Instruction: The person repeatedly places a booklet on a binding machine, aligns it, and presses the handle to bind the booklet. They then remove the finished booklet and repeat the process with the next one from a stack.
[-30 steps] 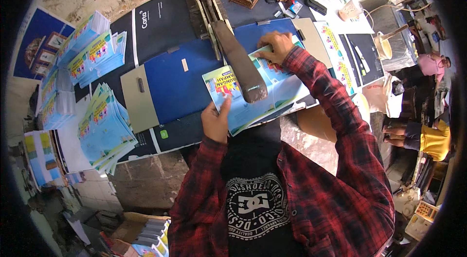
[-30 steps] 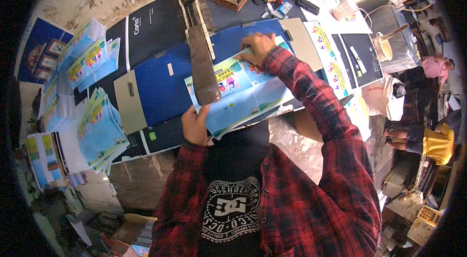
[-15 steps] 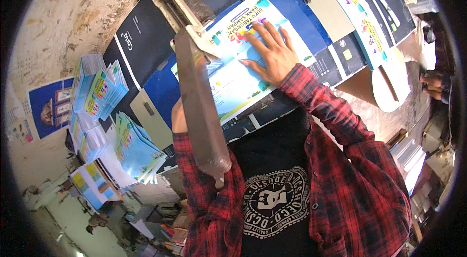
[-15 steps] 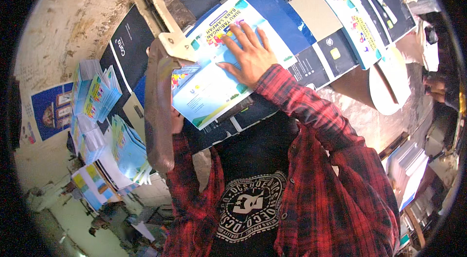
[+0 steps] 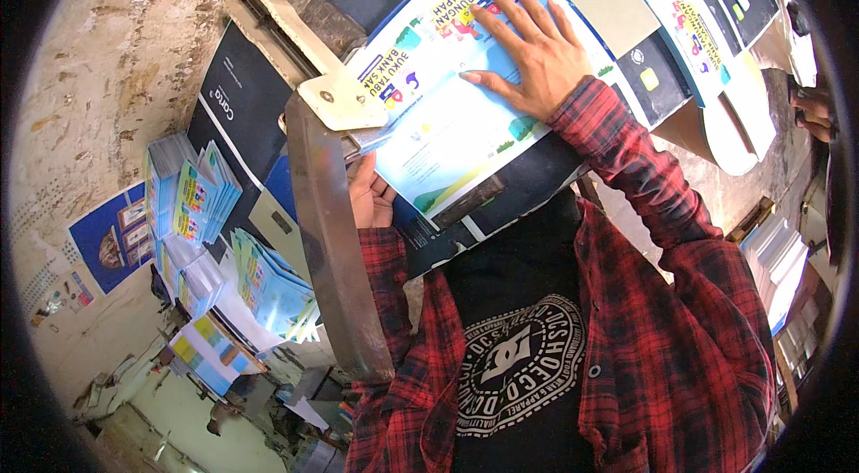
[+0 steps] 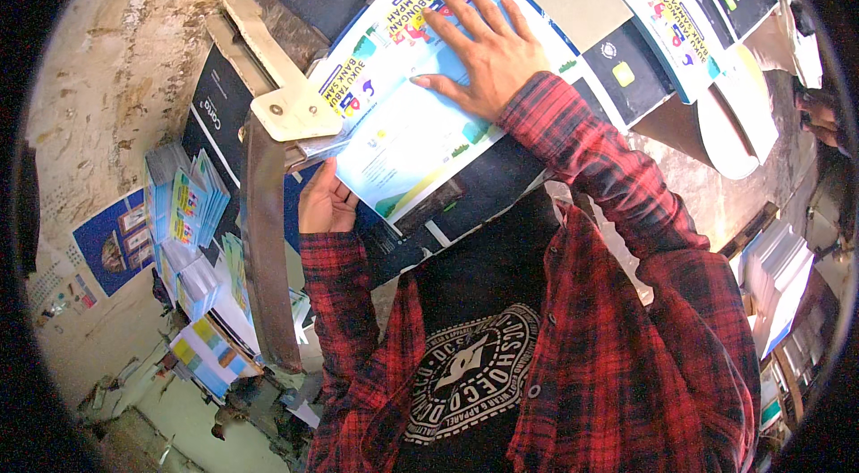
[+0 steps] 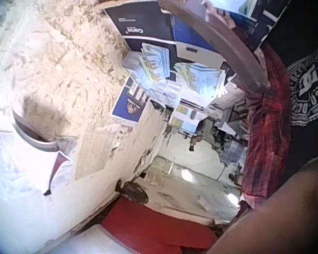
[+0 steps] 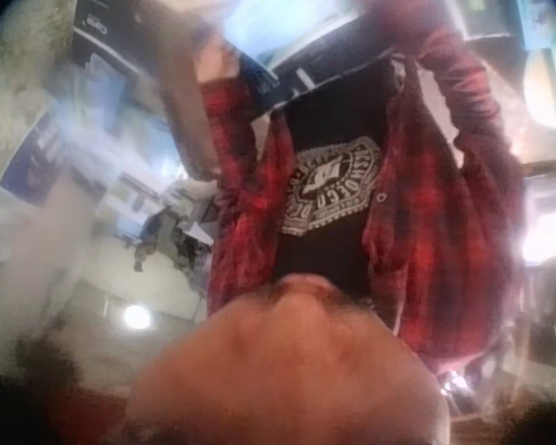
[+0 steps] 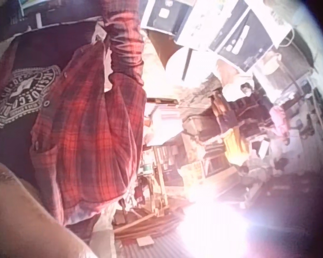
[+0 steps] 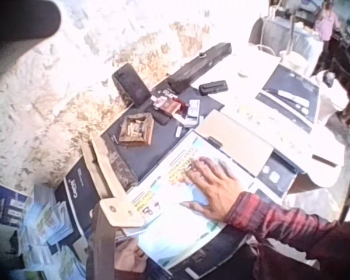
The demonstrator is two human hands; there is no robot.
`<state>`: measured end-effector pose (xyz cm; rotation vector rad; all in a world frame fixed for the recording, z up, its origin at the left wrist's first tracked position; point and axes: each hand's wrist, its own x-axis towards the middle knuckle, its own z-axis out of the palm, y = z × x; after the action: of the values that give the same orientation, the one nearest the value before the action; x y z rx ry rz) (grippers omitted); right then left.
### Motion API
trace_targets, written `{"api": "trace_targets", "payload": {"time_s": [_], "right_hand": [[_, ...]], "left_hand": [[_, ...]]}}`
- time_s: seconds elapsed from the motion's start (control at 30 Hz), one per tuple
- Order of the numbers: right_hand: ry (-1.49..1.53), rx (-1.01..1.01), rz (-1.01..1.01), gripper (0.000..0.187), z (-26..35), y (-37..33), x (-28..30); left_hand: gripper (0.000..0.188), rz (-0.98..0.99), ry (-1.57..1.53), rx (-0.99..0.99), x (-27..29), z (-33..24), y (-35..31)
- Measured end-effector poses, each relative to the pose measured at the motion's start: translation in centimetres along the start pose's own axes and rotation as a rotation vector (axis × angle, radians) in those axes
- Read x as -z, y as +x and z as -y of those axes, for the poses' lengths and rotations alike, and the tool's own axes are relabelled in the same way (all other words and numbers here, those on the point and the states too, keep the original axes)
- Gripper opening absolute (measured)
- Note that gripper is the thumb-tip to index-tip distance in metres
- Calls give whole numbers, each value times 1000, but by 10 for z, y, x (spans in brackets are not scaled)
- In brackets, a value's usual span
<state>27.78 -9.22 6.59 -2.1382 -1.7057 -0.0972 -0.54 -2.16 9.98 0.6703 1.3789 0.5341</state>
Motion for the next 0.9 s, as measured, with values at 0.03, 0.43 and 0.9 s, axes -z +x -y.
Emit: {"api": "trace_targets", "payload": {"time_s": [0.03,0.43,0.9], "right_hand": [[1,-20,-12,76,0,0,-2],[-12,-123,-30,96,-2,4,-4],[5,-207,-18,104,33,5,-10]], "left_hand": [[40,-13,10,0,-4,-3,-2],[37,21,-65,28,0,4,1],[39,73,-106,17,1,7,5]]}}
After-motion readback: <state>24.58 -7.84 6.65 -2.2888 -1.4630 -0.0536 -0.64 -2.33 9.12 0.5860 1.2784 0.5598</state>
